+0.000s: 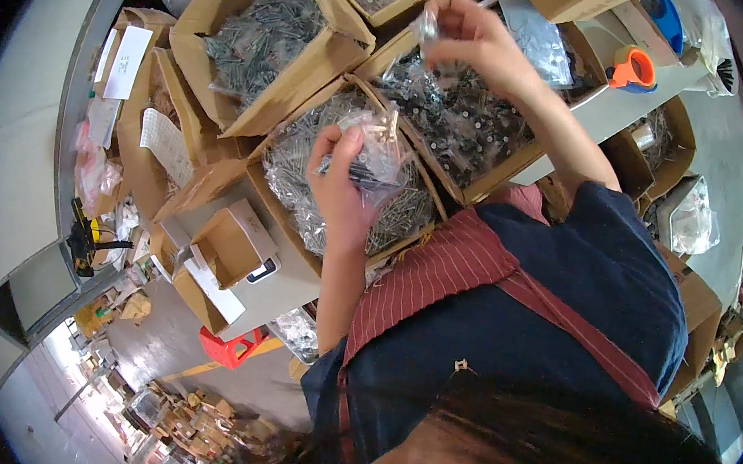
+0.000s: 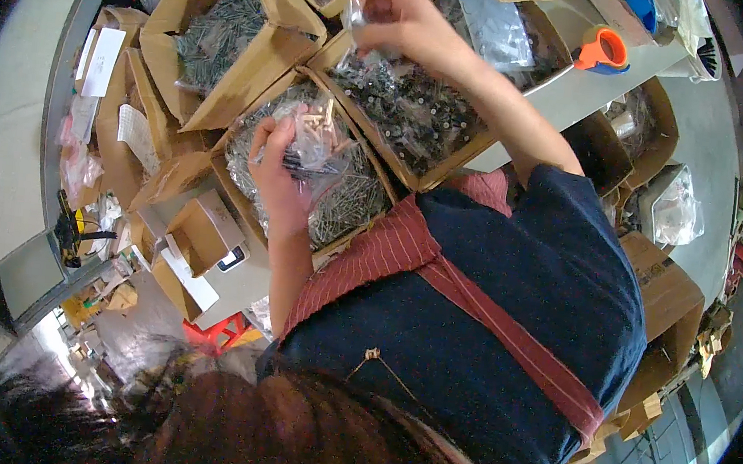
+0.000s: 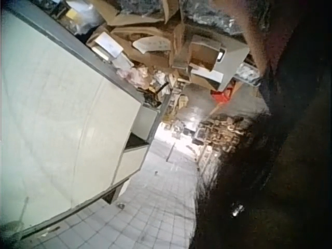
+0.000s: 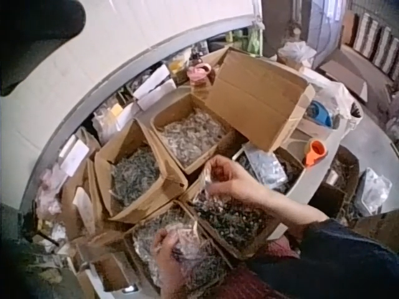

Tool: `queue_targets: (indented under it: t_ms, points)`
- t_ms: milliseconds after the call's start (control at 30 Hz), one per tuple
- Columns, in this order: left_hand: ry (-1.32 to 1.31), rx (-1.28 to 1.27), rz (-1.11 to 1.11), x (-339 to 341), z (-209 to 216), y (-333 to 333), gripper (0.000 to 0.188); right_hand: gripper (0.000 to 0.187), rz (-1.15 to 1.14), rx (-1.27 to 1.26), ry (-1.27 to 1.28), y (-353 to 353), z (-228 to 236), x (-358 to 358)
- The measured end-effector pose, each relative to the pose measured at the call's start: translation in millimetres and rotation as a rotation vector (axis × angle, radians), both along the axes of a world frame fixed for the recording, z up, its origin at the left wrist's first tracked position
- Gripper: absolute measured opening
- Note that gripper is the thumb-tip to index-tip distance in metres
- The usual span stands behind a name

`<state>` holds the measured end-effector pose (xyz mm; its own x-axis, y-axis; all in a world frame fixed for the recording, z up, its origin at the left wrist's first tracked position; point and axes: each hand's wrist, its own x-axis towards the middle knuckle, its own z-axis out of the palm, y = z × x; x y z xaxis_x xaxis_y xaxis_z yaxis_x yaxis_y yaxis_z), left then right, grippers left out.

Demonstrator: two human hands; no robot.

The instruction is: The person picks up metal brackets, bolts, and washers from several boxes, places them into small plastic bags, and weighs the bags on a digital scale.

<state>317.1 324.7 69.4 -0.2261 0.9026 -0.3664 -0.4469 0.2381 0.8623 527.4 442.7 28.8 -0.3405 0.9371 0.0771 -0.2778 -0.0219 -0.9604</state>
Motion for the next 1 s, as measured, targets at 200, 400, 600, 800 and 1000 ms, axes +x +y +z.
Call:
queue_targets:
  t_ms: [200, 400, 600, 800, 1000]
  points:
    - [-0.255, 0.054, -0.204, -12.2, -27.4, -7.6, 0.023, 0.02, -0.547, 0.833, -0.677, 70.8, 32.2, -4.1]
    - [-0.652, 0.086, -0.309, -11.8, -31.5, -9.5, 0.024, 0.022, -0.378, 0.897, -0.765, 37.1, 4.7, 21.8]
    - [-0.586, 0.073, -0.353, -13.2, -30.9, -8.8, 0.031, 0.024, -0.539, 0.302, -0.93, -20.6, -78.2, 142.5]
    - [-0.234, -0.021, -0.275, 12.1, -37.5, -3.1, 0.025, 0.03, -0.561, 0.413, -0.922, -78.7, -29.3, 98.4]
    - [-0.241, -0.046, -0.246, 27.3, -35.9, -6.9, 0.021, 0.038, -0.26, 0.743, -0.661, -121.1, 4.2, -4.2]
